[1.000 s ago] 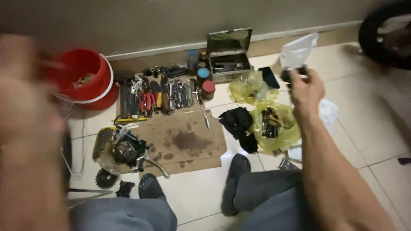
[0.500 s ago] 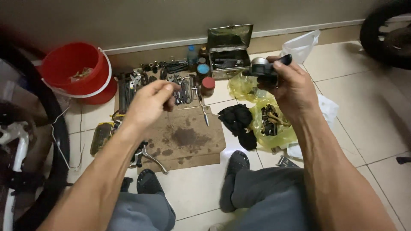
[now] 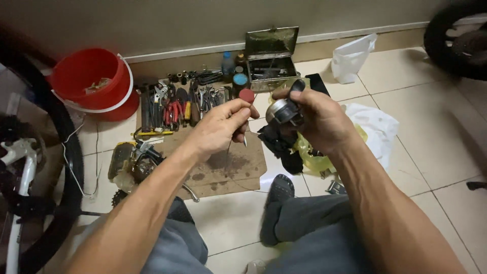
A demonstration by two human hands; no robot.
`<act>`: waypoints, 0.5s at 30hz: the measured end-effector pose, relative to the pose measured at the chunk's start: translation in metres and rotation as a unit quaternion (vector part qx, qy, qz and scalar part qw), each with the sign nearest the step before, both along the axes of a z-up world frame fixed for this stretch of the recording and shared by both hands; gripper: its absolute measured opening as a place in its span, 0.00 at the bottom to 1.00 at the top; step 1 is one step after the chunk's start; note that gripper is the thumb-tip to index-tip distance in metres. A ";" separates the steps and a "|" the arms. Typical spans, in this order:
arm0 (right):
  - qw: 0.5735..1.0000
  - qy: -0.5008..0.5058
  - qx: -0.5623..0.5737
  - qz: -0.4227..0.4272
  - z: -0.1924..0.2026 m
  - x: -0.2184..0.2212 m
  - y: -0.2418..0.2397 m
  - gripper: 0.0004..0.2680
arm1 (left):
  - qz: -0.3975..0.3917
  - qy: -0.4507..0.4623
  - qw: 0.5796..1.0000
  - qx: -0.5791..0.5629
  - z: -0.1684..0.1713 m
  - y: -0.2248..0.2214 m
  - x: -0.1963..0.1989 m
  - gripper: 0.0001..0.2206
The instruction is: Examining and testing the mechanical function of a bicycle derailleur and its cable mechanism.
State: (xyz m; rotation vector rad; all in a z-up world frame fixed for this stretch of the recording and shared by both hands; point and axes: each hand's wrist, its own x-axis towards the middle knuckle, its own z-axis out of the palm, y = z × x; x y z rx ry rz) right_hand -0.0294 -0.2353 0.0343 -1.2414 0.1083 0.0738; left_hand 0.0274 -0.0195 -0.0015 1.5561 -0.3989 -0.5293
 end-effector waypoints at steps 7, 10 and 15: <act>0.981 -0.011 -0.181 -0.064 -0.063 0.019 -0.016 0.09 | 0.044 0.003 0.999 0.011 0.004 0.017 -0.002 0.12; 0.834 0.069 -0.547 0.039 -0.112 0.029 -0.015 0.13 | 0.071 0.014 0.997 -0.001 0.007 0.024 -0.002 0.12; 0.744 -0.013 -0.661 0.092 -0.315 0.052 -0.027 0.12 | 0.092 0.034 0.995 -0.012 0.022 0.046 -0.016 0.11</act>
